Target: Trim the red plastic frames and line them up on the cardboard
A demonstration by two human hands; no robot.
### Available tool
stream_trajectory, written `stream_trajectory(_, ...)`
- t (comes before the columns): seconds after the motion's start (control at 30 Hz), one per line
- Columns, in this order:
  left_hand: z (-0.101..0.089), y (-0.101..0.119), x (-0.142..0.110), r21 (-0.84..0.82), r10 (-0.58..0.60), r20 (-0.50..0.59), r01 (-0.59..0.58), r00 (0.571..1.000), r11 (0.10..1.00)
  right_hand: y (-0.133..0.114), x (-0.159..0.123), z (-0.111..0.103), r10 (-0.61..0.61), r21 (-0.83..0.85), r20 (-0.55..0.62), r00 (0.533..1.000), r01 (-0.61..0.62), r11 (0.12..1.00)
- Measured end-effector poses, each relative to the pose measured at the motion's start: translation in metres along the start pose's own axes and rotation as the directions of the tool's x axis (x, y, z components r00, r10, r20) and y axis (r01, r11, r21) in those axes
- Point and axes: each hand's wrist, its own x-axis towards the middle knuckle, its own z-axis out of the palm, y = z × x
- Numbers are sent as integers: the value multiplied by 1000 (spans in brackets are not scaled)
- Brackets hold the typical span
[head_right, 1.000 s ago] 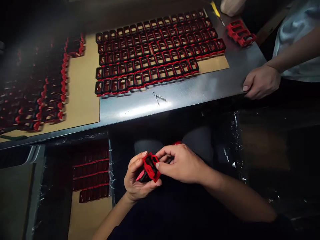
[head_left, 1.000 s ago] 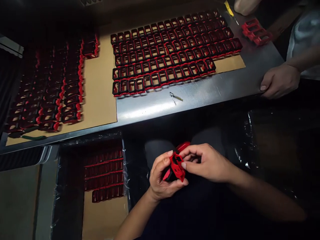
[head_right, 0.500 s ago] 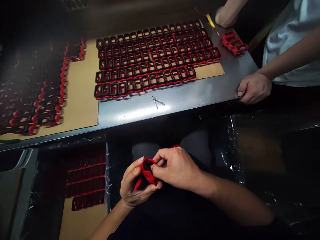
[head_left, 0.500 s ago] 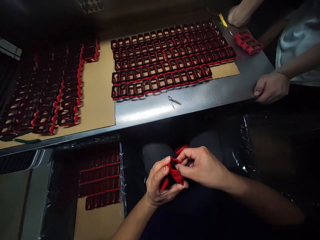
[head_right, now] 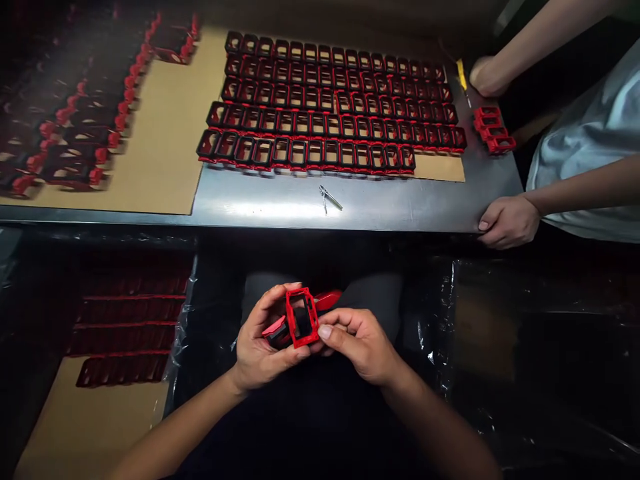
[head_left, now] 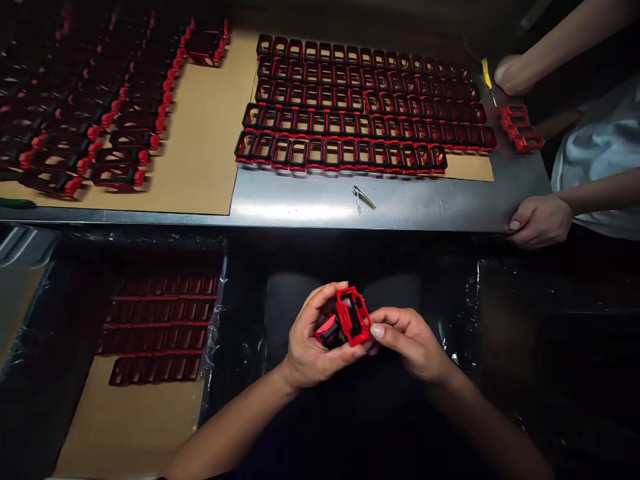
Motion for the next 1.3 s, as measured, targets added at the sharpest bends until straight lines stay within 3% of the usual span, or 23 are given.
stream_trajectory(0.17,-4,-2,-1,87,9,18,-10,1000,996,-1,3,1,-9,11,-2,1000,9,1000)
stream_trajectory(0.5,4,-4,-4,-236,-148,34,152,988,960,-2,0,3,-20,-40,-96,995,16,999)
stream_trajectory(0.77,3,-11,-6,-229,-100,55,110,993,967,3,-3,4,-129,-170,-177,976,99,981)
stream_trajectory(1.07,-1,-15,-10,-155,-11,89,25,996,988,16,-2,1,-202,-159,-112,973,183,970)
stream_trajectory(1.3,-5,-14,-11,-94,-19,71,26,997,995,14,-1,2,-232,-226,-18,973,222,949)
